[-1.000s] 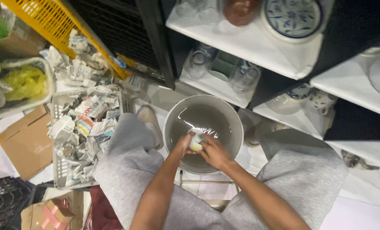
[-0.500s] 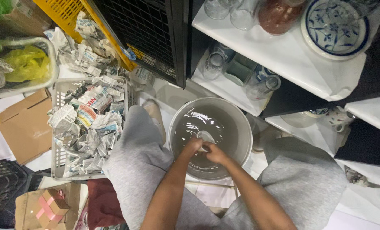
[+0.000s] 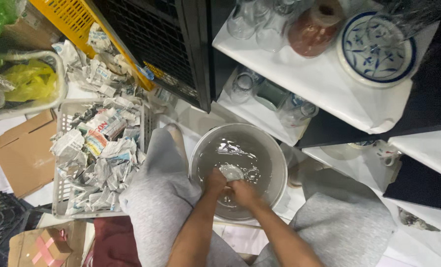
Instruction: The person washes various ceramic and glass items by hand in a bucket of water. They scrub and rinse each item individually, then place them on a nearby shelf. The items include cups, bowls, and small jars.
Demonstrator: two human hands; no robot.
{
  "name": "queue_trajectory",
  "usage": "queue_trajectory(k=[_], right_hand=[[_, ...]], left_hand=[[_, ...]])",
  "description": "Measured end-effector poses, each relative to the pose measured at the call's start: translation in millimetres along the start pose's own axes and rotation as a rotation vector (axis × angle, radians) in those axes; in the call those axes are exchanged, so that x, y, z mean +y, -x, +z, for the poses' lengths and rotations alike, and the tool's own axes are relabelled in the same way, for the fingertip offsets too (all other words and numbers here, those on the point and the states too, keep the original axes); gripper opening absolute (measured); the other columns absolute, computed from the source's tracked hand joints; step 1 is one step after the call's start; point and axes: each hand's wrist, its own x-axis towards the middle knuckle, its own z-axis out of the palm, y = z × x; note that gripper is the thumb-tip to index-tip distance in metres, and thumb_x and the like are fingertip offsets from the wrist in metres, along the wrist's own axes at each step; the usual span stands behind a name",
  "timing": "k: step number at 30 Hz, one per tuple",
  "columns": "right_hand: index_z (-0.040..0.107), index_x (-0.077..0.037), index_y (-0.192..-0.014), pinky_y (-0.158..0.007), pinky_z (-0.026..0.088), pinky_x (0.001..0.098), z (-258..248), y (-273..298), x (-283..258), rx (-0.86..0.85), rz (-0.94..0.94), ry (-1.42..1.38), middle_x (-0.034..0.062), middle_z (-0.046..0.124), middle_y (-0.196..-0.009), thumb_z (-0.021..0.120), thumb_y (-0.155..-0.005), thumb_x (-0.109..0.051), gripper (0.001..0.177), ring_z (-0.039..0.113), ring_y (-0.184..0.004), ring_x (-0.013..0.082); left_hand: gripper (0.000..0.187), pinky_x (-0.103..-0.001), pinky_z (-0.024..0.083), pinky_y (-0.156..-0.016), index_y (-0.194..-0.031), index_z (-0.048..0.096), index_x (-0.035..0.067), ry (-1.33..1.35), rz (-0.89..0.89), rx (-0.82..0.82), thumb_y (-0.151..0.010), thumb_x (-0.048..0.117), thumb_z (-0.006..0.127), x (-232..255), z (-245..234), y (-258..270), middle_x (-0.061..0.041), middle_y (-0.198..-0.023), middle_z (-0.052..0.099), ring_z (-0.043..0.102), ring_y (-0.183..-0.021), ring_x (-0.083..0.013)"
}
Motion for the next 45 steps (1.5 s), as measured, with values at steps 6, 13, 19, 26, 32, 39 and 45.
queue_trajectory(k=[6, 13, 19, 26, 32, 39, 45], right_hand=[[0.074, -0.009, -0.103, -0.098, 0.043, 0.0531, -8, -1, -7, 0.18, -0.035, 0.068, 0.0165, 0.075, -0.101, 0.069, -0.089, -0.026, 0.023, 0.07, -0.1, 0.0348], [0.064, -0.005, -0.119, -0.089, 0.053, 0.0466, 26, -21, 31, 0.292, -0.062, -0.237, 0.0213, 0.072, -0.107, 0.062, -0.095, -0.023, 0.03, 0.07, -0.101, 0.0388], [0.065, -0.003, -0.119, -0.085, 0.054, 0.045, 39, -50, 66, 0.418, 0.091, -0.505, 0.0224, 0.074, -0.103, 0.058, -0.098, -0.032, 0.036, 0.073, -0.093, 0.0359], [0.073, 0.001, -0.114, -0.086, 0.054, 0.0419, 40, -67, 90, 0.423, 0.46, -0.565, 0.0226, 0.077, -0.099, 0.057, -0.101, -0.055, 0.06, 0.073, -0.09, 0.0274], [0.068, -0.002, -0.121, -0.089, 0.056, 0.0398, 46, -63, 86, 0.189, 0.381, -0.757, 0.0162, 0.075, -0.11, 0.071, -0.087, -0.036, 0.049, 0.073, -0.099, 0.0259], [0.047, 0.0, -0.142, -0.101, 0.05, 0.0396, 53, -47, 71, 0.154, -0.077, -0.398, 0.0222, 0.064, -0.131, 0.078, -0.087, -0.022, 0.066, 0.063, -0.121, 0.0295], [0.055, -0.011, -0.14, -0.102, 0.049, 0.0412, 35, -28, 49, 0.271, -0.076, -0.244, 0.0164, 0.064, -0.136, 0.079, -0.081, -0.015, 0.064, 0.061, -0.124, 0.0334]], left_hand=[[0.027, -0.046, 0.059, -0.08, -0.103, 0.072, -0.004, 0.069, 0.242, -0.108, -0.084, 0.011, 0.061, 13, 7, -8, -0.026, -0.1, 0.075, 0.075, -0.092, -0.0376], [0.038, -0.044, 0.057, -0.083, -0.117, 0.068, -0.004, 0.571, 0.08, -0.206, -0.082, 0.007, 0.057, 21, 6, -5, -0.02, -0.106, 0.075, 0.074, -0.096, -0.0303], [0.068, -0.041, 0.055, -0.087, -0.124, 0.073, -0.006, 0.62, 0.131, -0.283, -0.096, 0.055, 0.062, 35, -5, -2, -0.023, -0.118, 0.076, 0.072, -0.107, -0.0325], [0.073, -0.07, 0.05, -0.092, -0.155, 0.035, 0.029, 0.502, -0.277, -0.526, -0.095, 0.072, 0.041, 40, -13, 17, -0.019, -0.152, 0.047, 0.056, -0.125, -0.0488], [0.065, -0.072, 0.05, -0.091, -0.151, 0.045, 0.022, 0.579, -0.244, -0.549, -0.098, 0.06, 0.042, 36, -11, 20, -0.019, -0.149, 0.052, 0.058, -0.125, -0.0489], [0.063, -0.05, 0.05, -0.102, -0.142, 0.056, 0.005, 0.504, -0.038, -0.433, -0.092, 0.043, 0.064, 29, 2, 6, -0.019, -0.138, 0.063, 0.062, -0.125, -0.0334], [0.064, -0.047, 0.049, -0.101, -0.143, 0.047, -0.003, 0.482, 0.032, -0.104, -0.092, 0.029, 0.068, 32, 12, -7, -0.026, -0.136, 0.058, 0.059, -0.123, -0.0364]])
